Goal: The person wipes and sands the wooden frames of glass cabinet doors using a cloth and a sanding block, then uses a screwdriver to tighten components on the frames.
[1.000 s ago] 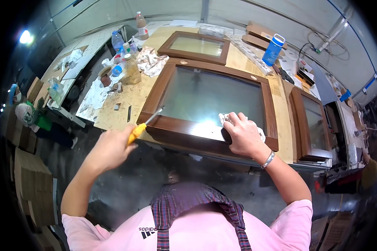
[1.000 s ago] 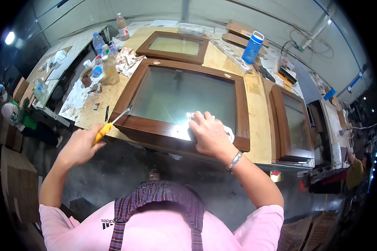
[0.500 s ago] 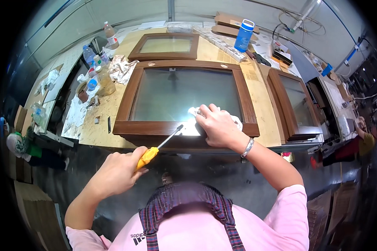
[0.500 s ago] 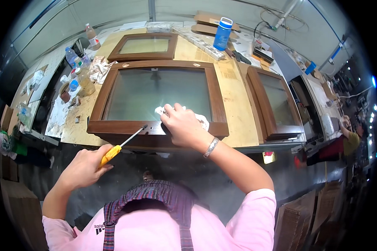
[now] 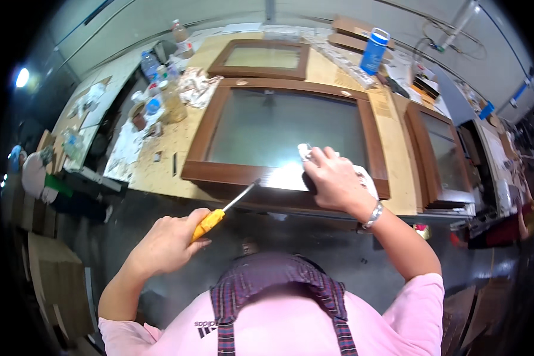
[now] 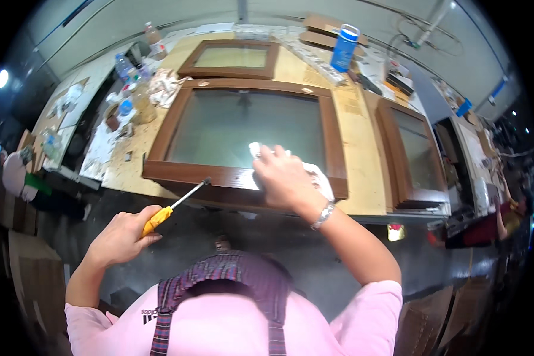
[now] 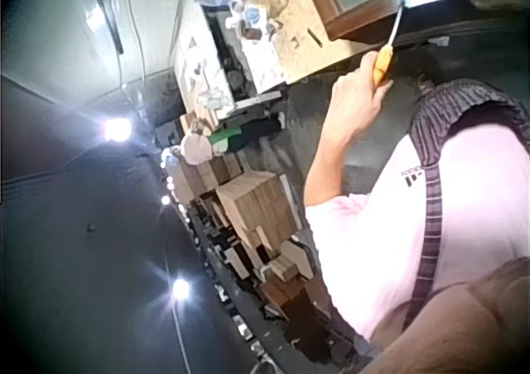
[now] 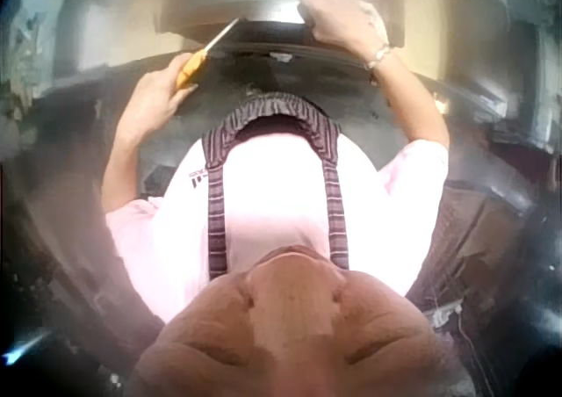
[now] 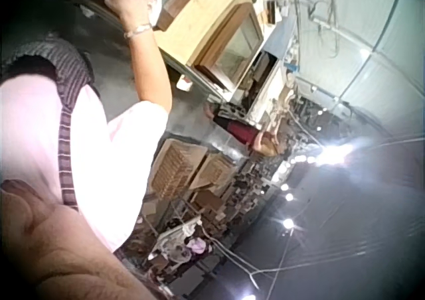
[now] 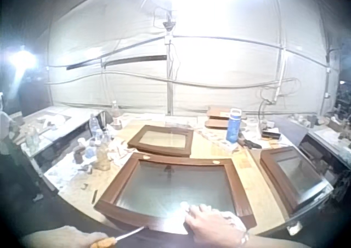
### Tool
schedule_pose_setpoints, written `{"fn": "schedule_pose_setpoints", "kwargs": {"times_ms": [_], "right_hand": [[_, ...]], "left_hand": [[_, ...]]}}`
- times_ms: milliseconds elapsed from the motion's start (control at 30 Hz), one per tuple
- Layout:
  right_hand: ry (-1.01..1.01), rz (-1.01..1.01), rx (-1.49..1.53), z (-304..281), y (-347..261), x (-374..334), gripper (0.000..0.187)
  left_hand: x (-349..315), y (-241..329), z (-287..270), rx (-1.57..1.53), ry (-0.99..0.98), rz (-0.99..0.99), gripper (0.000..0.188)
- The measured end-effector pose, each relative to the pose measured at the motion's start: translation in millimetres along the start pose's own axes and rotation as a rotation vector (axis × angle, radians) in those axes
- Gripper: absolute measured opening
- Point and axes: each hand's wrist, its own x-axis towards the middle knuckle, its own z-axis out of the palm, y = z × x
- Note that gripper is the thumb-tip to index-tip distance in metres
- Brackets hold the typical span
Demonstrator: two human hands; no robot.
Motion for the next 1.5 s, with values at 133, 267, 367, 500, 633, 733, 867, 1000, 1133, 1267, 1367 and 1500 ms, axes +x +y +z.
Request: {"fn": "schedule_pose_setpoints", "kwargs": {"times_ms": [133, 267, 367, 500, 633, 733, 867, 1000, 1133, 1267, 1367, 1500], "right_hand": [[-0.016, -0.009, -0.028, -2, -2, 1, 0.032], [0.010, -0.027, -0.047, 1, -3, 1, 0.034], [0.003, -0.037, -0.039, 0, -4, 3, 0.034], [0.037, -0.040, -0.020, -1, -4, 2, 0.035], [-0.007, 0.000, -0.006, 0, 0, 0, 0.044], [-0.005, -0.014, -0.001, -4, 0, 1, 0.042], [-0.094, -0.071, -0.030, -16, -3, 11, 0.041], [-0.196, -0.043, -0.048, -25, -8, 19, 0.044], [-0.289, 0.024, 0.010, -26, -15, 27, 0.050], [-0.331, 0.142, -0.101, -20, -27, 27, 0.056], [-0.385, 0.303, -0.134, -25, -36, 26, 0.059], [-0.333, 0.436, -0.203, -25, -43, 36, 0.060]], "left_hand": [[-28, -39, 1, 0.024, 0.143, -0.242, 0.050], [-48, -56, 12, -0.011, 0.181, -0.364, 0.048], [-56, -55, 18, -0.073, 0.188, -0.383, 0.049], [-56, -57, 20, -0.163, 0.199, -0.411, 0.051], [-54, -71, 32, -0.234, 0.312, -0.396, 0.053], [-47, -92, 48, -0.287, 0.462, -0.400, 0.052], [-38, -162, 73, -0.347, 0.615, -0.531, 0.055], [-5, -252, 68, -0.282, 0.664, -0.696, 0.053], [44, -375, 50, -0.211, 0.592, -0.905, 0.058], [121, -467, 34, -0.143, 0.519, -0.979, 0.070], [179, -566, 43, -0.142, 0.524, -0.899, 0.067], [199, -709, 57, 0.016, 0.530, -0.901, 0.063]]}}
